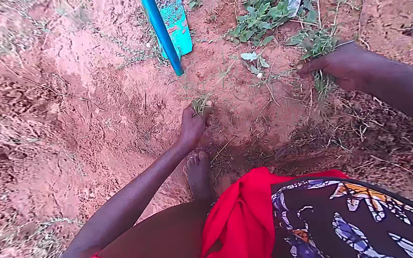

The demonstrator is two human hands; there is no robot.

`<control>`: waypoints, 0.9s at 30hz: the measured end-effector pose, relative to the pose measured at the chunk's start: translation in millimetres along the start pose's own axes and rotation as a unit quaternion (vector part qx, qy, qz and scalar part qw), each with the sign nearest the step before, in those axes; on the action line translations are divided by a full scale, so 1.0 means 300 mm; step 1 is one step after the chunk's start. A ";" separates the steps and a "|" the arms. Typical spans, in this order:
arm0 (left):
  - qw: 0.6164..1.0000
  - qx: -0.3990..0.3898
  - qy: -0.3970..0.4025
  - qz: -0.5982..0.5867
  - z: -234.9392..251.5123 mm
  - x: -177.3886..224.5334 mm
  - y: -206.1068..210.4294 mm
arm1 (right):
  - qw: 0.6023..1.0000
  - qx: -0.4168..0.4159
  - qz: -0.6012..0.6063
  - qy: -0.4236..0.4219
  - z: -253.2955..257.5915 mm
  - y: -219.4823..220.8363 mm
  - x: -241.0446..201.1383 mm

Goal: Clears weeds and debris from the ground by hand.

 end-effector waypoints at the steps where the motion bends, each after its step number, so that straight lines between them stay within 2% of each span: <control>1: 0.996 0.007 -0.040 -0.076 0.018 0.003 -0.011 | 1.000 0.011 -0.010 0.002 0.005 -0.003 0.001; 3: 0.989 0.005 -0.059 -0.137 0.041 0.019 -0.020 | 0.999 0.011 -0.051 -0.003 0.008 0.015 -0.002; 6: 0.989 -0.008 -0.068 -0.131 0.047 0.013 0.004 | 0.986 -0.036 -0.158 -0.045 0.013 0.112 -0.014; 8: 0.984 -0.011 -0.110 -0.142 0.035 -0.019 0.038 | 0.958 -0.080 -0.264 -0.080 0.006 0.209 -0.029; 10: 0.977 -0.020 -0.150 -0.150 0.025 -0.054 0.065 | 0.919 -0.091 -0.372 -0.098 0.003 0.296 -0.046; 13: 0.971 -0.026 -0.172 -0.162 0.017 -0.077 0.077 | 0.881 -0.094 -0.451 -0.104 -0.014 0.378 -0.073; 16: 0.970 -0.017 -0.171 -0.169 0.014 -0.074 0.066 | 0.869 -0.105 -0.475 -0.089 0.004 0.394 -0.097; 19: 0.969 -0.015 -0.177 -0.174 0.010 -0.070 0.057 | 0.903 -0.097 -0.411 -0.085 0.036 0.327 -0.113; 23: 0.968 -0.023 -0.173 -0.182 0.006 -0.071 0.047 | 0.930 -0.075 -0.320 -0.165 0.048 0.241 -0.209; 27: 0.968 -0.026 -0.172 -0.181 0.010 -0.071 0.041 | 0.911 -0.081 -0.342 -0.216 0.108 0.254 -0.296</control>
Point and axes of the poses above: each hand's wrist, its own z-axis towards the middle knuckle, its own y-axis out of the palm, x = y × z, the point moved 8 cm from there along z, towards the middle knuckle, and after that the axes turned 4 degrees about -x, right-handed, at the moved point
